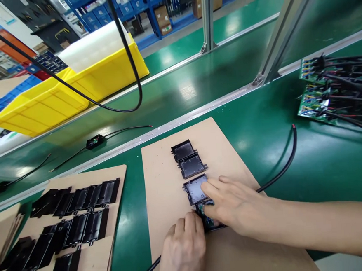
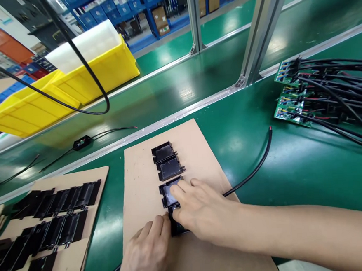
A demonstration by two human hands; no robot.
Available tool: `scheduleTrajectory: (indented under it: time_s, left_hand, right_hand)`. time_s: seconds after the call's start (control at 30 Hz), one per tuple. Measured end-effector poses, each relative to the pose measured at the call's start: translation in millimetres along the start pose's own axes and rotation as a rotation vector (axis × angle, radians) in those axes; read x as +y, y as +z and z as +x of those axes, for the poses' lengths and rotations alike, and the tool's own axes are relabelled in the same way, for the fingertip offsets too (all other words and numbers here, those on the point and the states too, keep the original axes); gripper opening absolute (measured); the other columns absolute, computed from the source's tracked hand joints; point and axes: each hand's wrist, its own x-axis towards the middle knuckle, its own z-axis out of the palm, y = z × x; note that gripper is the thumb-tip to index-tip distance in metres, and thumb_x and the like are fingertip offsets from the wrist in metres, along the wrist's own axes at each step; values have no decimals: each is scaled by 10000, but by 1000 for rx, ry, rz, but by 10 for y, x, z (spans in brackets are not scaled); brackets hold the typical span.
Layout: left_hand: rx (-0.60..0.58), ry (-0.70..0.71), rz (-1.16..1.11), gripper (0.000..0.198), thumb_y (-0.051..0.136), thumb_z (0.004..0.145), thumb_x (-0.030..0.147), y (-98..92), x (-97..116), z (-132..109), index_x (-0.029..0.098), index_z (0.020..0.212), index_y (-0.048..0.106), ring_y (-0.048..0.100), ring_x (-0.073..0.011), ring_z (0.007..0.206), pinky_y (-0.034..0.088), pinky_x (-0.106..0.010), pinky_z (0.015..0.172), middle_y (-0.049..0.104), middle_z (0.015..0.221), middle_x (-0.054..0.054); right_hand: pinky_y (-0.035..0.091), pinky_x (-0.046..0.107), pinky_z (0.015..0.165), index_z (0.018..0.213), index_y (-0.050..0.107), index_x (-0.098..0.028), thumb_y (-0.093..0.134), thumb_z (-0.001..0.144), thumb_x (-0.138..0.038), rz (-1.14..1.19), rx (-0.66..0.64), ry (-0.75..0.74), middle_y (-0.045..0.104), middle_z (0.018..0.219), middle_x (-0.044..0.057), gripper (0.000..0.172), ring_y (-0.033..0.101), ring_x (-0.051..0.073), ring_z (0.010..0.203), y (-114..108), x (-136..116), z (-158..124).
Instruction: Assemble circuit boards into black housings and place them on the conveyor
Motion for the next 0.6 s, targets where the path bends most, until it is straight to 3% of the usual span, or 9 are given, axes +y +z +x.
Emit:
scheduleTrajectory:
  time_s: [0.2, 0.33, 0.47, 0.6]
  left_hand:
    - [63, -71, -128, 287, 447, 801, -2, 44, -71, -50, 168, 1015, 536, 561, -185, 621, 448, -287, 529, 561, 750, -4]
    - [99, 0, -195, 250, 395, 833, 0, 44, -66, -80, 172, 945, 539, 550, -203, 662, 459, -314, 575, 571, 787, -26]
    - [191, 58, -241, 261, 342, 896, 14, 101, -109, -98, 166, 908, 555, 531, -207, 647, 447, -328, 591, 571, 764, -35]
    - [186, 19, -300, 216, 402, 960, 91, 149, -218, -111, 149, 1068, 579, 578, -186, 686, 471, -310, 639, 613, 812, -33]
  right_hand:
    - [333, 395, 746, 856, 647, -125, 490, 867, -104, -149, 98, -34, 487, 866, 87, 159, 393, 243, 859, 109, -225, -17]
    - [327, 424, 819, 789, 678, -132, 564, 811, -137, -91, 89, -48, 516, 876, 99, 116, 402, 253, 885, 200, -335, 36]
    - [335, 401, 757, 689, 676, -149, 653, 781, -176, -41, 2, -144, 521, 844, 82, 98, 416, 240, 859, 119, -276, 131]
    - [354, 392, 776, 736, 684, -155, 636, 874, -277, 23, -9, -56, 549, 868, 75, 190, 434, 240, 884, 8, -162, 121]
